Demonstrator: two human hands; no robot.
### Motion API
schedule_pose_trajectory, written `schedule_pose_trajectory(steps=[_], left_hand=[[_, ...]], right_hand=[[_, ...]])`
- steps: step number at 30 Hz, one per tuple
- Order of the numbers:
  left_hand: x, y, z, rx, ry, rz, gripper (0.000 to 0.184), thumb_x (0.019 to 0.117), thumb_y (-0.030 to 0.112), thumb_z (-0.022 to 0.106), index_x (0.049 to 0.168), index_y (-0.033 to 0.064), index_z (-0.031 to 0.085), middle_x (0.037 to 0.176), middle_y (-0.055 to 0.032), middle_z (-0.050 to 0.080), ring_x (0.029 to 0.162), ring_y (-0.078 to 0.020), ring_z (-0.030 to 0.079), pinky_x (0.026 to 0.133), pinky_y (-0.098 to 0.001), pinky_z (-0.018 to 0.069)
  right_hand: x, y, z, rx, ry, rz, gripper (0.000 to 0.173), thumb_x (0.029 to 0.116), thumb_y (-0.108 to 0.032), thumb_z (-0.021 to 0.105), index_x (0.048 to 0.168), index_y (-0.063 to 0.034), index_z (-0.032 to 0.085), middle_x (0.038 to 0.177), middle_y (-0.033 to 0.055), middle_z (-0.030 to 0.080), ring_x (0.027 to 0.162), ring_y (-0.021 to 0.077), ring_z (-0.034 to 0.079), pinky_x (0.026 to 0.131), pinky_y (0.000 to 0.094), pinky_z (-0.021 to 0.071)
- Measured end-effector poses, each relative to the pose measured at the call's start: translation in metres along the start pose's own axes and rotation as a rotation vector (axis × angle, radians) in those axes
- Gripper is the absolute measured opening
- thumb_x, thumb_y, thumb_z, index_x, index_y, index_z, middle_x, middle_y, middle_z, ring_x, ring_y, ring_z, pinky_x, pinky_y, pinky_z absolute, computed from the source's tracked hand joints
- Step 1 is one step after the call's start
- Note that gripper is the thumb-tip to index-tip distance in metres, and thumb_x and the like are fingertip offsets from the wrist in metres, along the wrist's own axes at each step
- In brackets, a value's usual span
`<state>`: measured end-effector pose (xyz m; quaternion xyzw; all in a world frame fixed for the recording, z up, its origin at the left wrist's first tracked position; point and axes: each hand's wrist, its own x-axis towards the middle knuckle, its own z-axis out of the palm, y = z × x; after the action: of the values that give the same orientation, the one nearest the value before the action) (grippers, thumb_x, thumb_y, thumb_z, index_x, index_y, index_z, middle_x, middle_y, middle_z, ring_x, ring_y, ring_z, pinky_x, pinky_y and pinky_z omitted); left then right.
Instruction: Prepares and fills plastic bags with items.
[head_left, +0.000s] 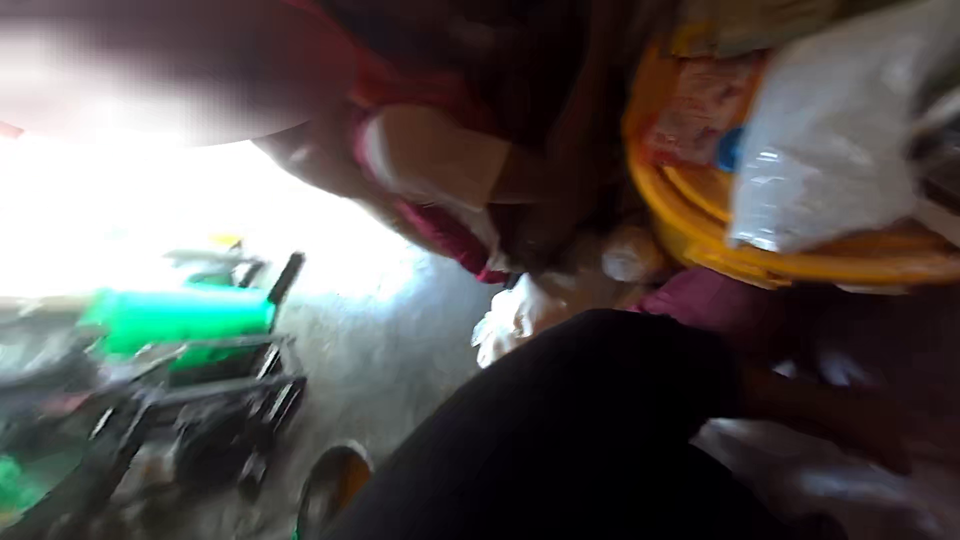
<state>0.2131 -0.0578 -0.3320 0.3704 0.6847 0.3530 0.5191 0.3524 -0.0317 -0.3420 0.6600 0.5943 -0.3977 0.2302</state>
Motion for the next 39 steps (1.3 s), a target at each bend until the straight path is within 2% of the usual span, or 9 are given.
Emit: schedule_pose_trajectory(steps=[3,6,9,12,18,21,24,31,39], left_hand=[[-0.007,0.007,-0.009,-0.160,-0.060,-0.013,0.073,0.0917,-0.009,0.065,0.158,0.0076,0.038,0.151,-0.0212,0.051,0.128,-0.0326,0.059,0.103,-0.0460,0.0503],[-0.007,0.020,-0.015,-0.150,-0.115,-0.252,0.069,0.1001,-0.001,0.056,0.161,0.0223,0.033,0.136,-0.0221,0.059,0.096,-0.0260,0.064,0.079,-0.0403,0.0533],[0.001,0.002,0.001,-0.122,-0.075,-0.228,0.079,0.0950,-0.006,0.059,0.161,0.0285,0.033,0.128,-0.0169,0.064,0.075,-0.0164,0.059,0.061,-0.0333,0.0505],[0.004,-0.007,0.008,-0.181,-0.046,-0.200,0.086,0.0896,-0.012,0.059,0.159,0.0334,0.036,0.118,-0.0107,0.067,0.060,-0.0091,0.054,0.049,-0.0251,0.0453],[0.007,-0.023,0.012,-0.318,0.015,-0.139,0.085,0.0865,-0.015,0.057,0.159,0.0259,0.038,0.105,-0.0058,0.068,0.052,-0.0026,0.050,0.044,-0.0173,0.0428],[0.003,-0.023,0.011,-0.342,0.010,-0.072,0.084,0.0868,-0.015,0.056,0.159,0.0248,0.038,0.108,-0.0043,0.069,0.052,-0.0015,0.049,0.043,-0.0167,0.0417],[-0.021,-0.012,0.011,-0.378,0.017,-0.040,0.084,0.0860,-0.016,0.054,0.158,0.0251,0.040,0.108,-0.0038,0.070,0.052,-0.0008,0.050,0.044,-0.0155,0.0428],[-0.090,0.039,0.010,-0.415,-0.053,0.139,0.090,0.0825,-0.017,0.048,0.162,0.0216,0.029,0.108,0.0000,0.070,0.053,0.0016,0.053,0.046,-0.0121,0.0462],[-0.125,0.058,0.030,-0.388,-0.078,0.125,0.095,0.0829,-0.020,0.050,0.164,0.0232,0.025,0.099,-0.0057,0.070,0.053,-0.0033,0.054,0.045,-0.0161,0.0461]], right_hand=[[0.138,0.124,0.043,0.139,0.395,-0.393,0.047,0.1025,-0.014,0.059,0.136,0.0169,0.049,0.131,0.0382,0.057,0.122,0.0476,0.059,0.107,0.0530,0.0466],[0.174,0.151,0.022,0.273,0.463,-0.342,0.049,0.1076,-0.018,0.049,0.147,0.0104,0.042,0.142,0.0334,0.051,0.132,0.0418,0.052,0.114,0.0481,0.0415],[0.172,0.135,0.007,0.316,0.367,-0.217,0.044,0.1084,-0.013,0.045,0.146,0.0102,0.044,0.143,0.0322,0.051,0.133,0.0396,0.052,0.114,0.0453,0.0404],[0.188,0.129,0.042,0.305,0.121,-0.141,0.046,0.1090,-0.013,0.045,0.149,0.0082,0.040,0.144,0.0311,0.051,0.135,0.0397,0.052,0.115,0.0468,0.0404],[0.233,0.132,0.087,0.465,-0.054,-0.150,0.048,0.1040,-0.019,0.059,0.147,-0.0005,0.048,0.135,0.0262,0.060,0.124,0.0386,0.060,0.107,0.0552,0.0469],[0.209,0.139,0.064,0.769,-0.140,-0.089,0.042,0.1088,-0.014,0.048,0.149,-0.0024,0.043,0.134,0.0236,0.057,0.105,0.0289,0.063,0.090,0.0427,0.0541],[0.171,0.153,0.038,1.088,-0.177,-0.035,0.039,0.1101,-0.015,0.044,0.149,-0.0069,0.044,0.129,0.0180,0.057,0.100,0.0227,0.063,0.086,0.0375,0.0548],[0.115,0.205,-0.029,1.340,-0.045,-0.120,0.041,0.1106,-0.023,0.043,0.151,-0.0141,0.041,0.137,0.0168,0.051,0.117,0.0321,0.059,0.091,0.0527,0.0548],[0.005,0.218,-0.108,1.429,0.140,-0.300,0.037,0.1087,-0.028,0.045,0.143,-0.0164,0.047,0.126,0.0082,0.058,0.103,0.0238,0.066,0.082,0.0441,0.0590]])
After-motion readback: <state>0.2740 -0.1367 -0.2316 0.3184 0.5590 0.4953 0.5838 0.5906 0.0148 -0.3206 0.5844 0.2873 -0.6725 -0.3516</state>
